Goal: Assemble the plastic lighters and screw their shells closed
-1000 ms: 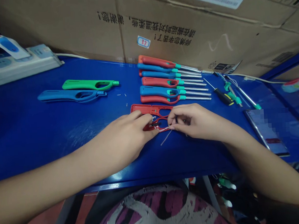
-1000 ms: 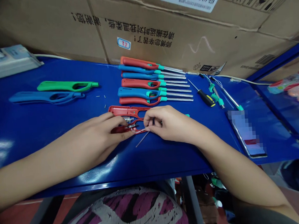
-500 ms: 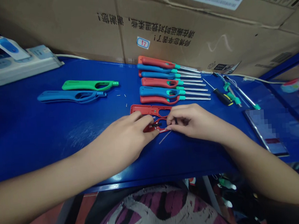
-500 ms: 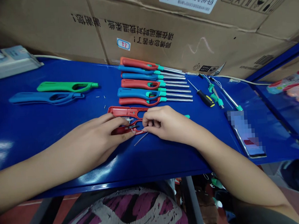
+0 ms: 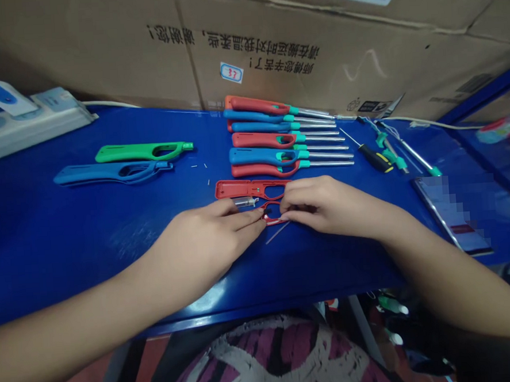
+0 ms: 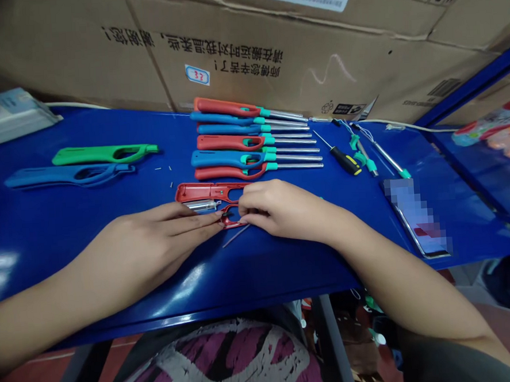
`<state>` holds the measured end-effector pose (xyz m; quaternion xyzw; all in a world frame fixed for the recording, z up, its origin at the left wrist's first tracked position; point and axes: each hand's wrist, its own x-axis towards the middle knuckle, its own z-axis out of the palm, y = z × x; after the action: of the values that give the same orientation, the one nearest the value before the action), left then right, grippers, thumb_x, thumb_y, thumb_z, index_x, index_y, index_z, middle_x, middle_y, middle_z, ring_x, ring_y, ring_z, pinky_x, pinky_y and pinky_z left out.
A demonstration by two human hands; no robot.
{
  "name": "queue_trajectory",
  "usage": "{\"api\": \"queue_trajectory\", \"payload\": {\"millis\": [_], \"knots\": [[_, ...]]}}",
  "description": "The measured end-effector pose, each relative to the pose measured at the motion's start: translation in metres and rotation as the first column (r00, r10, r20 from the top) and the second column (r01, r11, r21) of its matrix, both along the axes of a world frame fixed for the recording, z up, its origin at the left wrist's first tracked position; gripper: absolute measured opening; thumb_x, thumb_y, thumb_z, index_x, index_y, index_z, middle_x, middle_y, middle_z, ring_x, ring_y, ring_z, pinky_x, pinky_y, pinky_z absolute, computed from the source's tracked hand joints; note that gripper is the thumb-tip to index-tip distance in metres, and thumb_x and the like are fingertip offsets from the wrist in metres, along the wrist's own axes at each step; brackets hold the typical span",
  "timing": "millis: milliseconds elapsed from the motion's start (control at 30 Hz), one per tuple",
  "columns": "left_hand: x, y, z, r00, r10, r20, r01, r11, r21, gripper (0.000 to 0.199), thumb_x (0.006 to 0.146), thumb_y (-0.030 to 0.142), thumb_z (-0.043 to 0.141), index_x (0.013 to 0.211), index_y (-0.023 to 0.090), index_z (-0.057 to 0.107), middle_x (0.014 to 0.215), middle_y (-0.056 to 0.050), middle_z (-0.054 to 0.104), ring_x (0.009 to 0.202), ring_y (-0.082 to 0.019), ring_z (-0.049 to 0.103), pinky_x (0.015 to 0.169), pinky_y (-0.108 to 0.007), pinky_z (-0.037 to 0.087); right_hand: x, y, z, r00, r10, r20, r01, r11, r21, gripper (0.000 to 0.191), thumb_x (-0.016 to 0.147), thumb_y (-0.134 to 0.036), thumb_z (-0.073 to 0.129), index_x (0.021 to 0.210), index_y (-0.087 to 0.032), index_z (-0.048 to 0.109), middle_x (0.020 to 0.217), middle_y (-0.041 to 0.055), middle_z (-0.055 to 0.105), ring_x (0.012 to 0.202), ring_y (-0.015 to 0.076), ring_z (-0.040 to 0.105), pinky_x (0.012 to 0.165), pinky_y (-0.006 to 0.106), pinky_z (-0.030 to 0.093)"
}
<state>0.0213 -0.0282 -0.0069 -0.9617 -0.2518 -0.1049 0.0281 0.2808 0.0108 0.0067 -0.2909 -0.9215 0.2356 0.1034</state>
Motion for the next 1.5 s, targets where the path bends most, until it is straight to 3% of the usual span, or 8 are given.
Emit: {"api": "queue_trajectory", "payload": {"millis": [333,567,933,1067,1167,1267,1333,1500], "knots": [[0.003,0.002,-0.001,0.999,0.009,-0.034,-0.010,1.000,-0.026,0.044,0.091,0.006,0.048,0.130,0.011,0.066,0.125,-0.007,0.073,0.097,-0.028,0.069,0.077,-0.038,0.060,-0.001,-0.001,-0.003,1.000,0.006,0.012,-0.007,0.999,0.032,0.009,0.096,-0.015,0.060,0.091,-0.013,0.067,0.087,0.0044,0.064,0.078,0.0142,0.059,0.070,0.025,0.043],[0.001,0.002,0.000,0.999,0.024,-0.035,-0.027,0.994,-0.101,0.042,0.090,0.009,0.053,0.130,0.013,0.066,0.125,-0.007,0.073,0.104,-0.029,0.068,0.082,-0.039,0.060,0.002,-0.001,0.001,1.000,0.015,-0.002,-0.015,0.999,-0.028,0.009,0.094,-0.011,0.061,0.093,-0.014,0.068,0.089,0.0038,0.066,0.080,0.0130,0.061,0.074,0.024,0.045],[0.000,0.003,0.002,0.997,-0.018,-0.069,0.015,0.999,-0.048,0.040,0.092,0.010,0.051,0.128,0.013,0.068,0.128,-0.008,0.072,0.107,-0.029,0.069,0.088,-0.042,0.060,0.003,-0.001,0.003,0.999,0.044,-0.007,-0.044,0.999,0.006,0.013,0.098,-0.014,0.057,0.094,-0.015,0.069,0.091,0.0048,0.067,0.083,0.0137,0.063,0.076,0.024,0.048],[0.000,0.002,0.002,0.999,0.013,-0.039,-0.014,0.999,-0.035,0.039,0.091,0.013,0.055,0.127,0.017,0.068,0.127,-0.006,0.072,0.108,-0.030,0.068,0.083,-0.042,0.061,0.010,0.004,0.005,0.994,-0.108,-0.001,0.107,0.981,0.162,0.017,0.098,-0.017,0.054,0.103,-0.016,0.070,0.098,0.0057,0.074,0.088,0.0164,0.068,0.079,0.027,0.049],[0.000,0.001,0.001,0.999,0.025,-0.045,-0.026,0.999,-0.023,0.040,0.090,0.012,0.057,0.128,0.019,0.067,0.130,-0.006,0.071,0.110,-0.031,0.066,0.081,-0.043,0.061,0.016,0.007,0.005,0.959,-0.275,0.065,0.243,0.920,0.308,0.026,0.098,-0.018,0.050,0.115,-0.020,0.069,0.103,0.0049,0.076,0.085,0.0188,0.070,0.073,0.029,0.048],[0.000,0.000,-0.001,0.999,0.037,-0.040,-0.038,0.999,-0.020,0.043,0.090,0.011,0.056,0.130,0.020,0.066,0.132,-0.007,0.069,0.112,-0.031,0.065,0.082,-0.043,0.061,0.021,0.009,0.007,0.938,-0.338,0.076,0.284,0.874,0.394,0.035,0.095,-0.015,0.048,0.126,-0.020,0.063,0.119,0.0077,0.071,0.093,0.0210,0.069,0.073,0.031,0.048],[0.000,-0.001,-0.001,0.998,0.042,-0.038,-0.043,0.999,-0.025,0.043,0.090,0.010,0.054,0.131,0.019,0.065,0.133,-0.008,0.068,0.112,-0.031,0.065,0.083,-0.043,0.061,0.024,0.009,0.010,0.934,-0.340,0.108,0.266,0.866,0.424,0.033,0.092,-0.015,0.050,0.121,-0.020,0.065,0.119,0.0082,0.069,0.092,0.0215,0.067,0.069,0.031,0.046],[0.000,-0.002,0.003,0.999,0.035,-0.025,-0.036,0.998,-0.043,0.042,0.091,0.010,0.052,0.130,0.015,0.066,0.131,-0.010,0.070,0.111,-0.032,0.067,0.083,-0.046,0.063,0.038,0.017,0.019,0.885,-0.427,0.184,0.313,0.840,0.442,0.013,0.091,-0.025,0.055,0.091,-0.020,0.068,0.091,0.0060,0.070,0.079,0.0205,0.061,0.061,0.031,0.038]]}}
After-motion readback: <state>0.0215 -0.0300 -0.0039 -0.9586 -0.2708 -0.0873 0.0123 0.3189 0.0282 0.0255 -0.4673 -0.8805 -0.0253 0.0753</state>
